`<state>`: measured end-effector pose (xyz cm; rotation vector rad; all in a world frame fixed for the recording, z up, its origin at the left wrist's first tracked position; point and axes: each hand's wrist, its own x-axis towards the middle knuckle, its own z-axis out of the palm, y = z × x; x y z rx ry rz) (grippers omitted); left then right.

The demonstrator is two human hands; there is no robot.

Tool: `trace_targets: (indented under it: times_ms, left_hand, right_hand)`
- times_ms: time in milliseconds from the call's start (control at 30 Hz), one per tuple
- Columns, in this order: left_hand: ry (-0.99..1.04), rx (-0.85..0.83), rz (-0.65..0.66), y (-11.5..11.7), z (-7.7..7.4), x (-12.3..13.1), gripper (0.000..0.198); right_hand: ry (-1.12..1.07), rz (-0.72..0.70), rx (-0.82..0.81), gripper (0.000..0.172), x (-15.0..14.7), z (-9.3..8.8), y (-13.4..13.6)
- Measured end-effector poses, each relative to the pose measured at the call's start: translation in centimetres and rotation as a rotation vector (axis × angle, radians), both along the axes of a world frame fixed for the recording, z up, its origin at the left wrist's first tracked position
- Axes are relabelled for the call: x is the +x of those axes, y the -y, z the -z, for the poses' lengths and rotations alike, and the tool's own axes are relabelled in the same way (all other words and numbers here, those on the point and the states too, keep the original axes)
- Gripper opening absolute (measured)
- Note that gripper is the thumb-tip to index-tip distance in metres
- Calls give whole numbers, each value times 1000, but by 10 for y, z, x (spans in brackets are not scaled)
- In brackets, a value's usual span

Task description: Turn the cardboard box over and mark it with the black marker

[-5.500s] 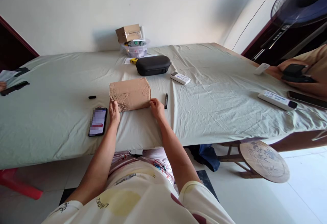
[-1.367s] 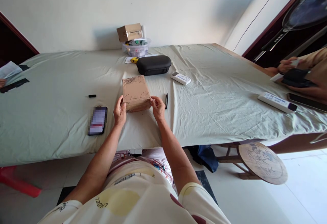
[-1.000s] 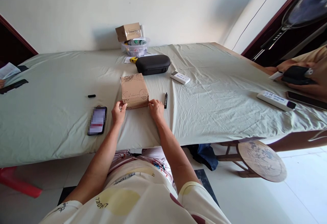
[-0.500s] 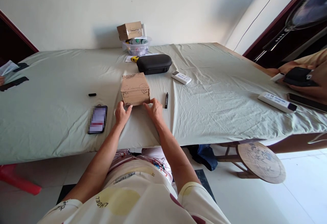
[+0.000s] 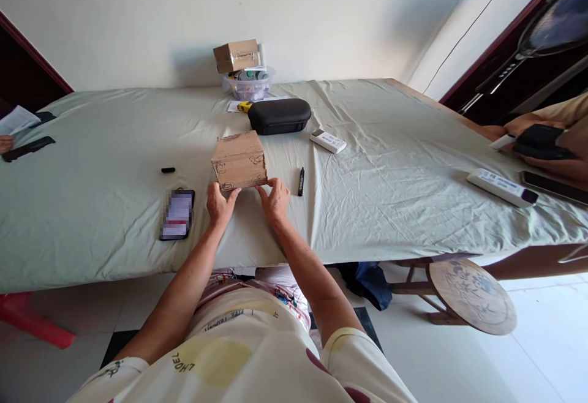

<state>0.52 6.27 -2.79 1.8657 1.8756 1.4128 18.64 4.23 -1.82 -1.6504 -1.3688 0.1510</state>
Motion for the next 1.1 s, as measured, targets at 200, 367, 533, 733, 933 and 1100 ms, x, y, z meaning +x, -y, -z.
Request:
trace_targets:
  times_ms: [200, 367, 533, 733, 933, 1100]
  left_hand:
    - [120, 60, 36, 0, -2, -3, 28]
    - [182, 239, 29, 2, -5, -9, 29]
    - [185, 442, 92, 1, -11, -16, 37]
    - [138, 568, 67, -2, -19, -22, 35]
    - [54, 592, 84, -1, -23, -22, 38]
    - [10, 529, 120, 3, -23, -6, 43]
  right_hand:
    - [14, -55, -129, 16, 5, -11, 4]
    - [112, -94, -230, 22, 2, -18, 7]
    - [248, -181, -335, 23, -8, -23, 12]
    - [344, -169, -379, 23, -8, -27, 14]
    - [129, 87, -324, 23, 25, -20, 1]
    - [-170, 76, 87, 40, 29, -18, 2]
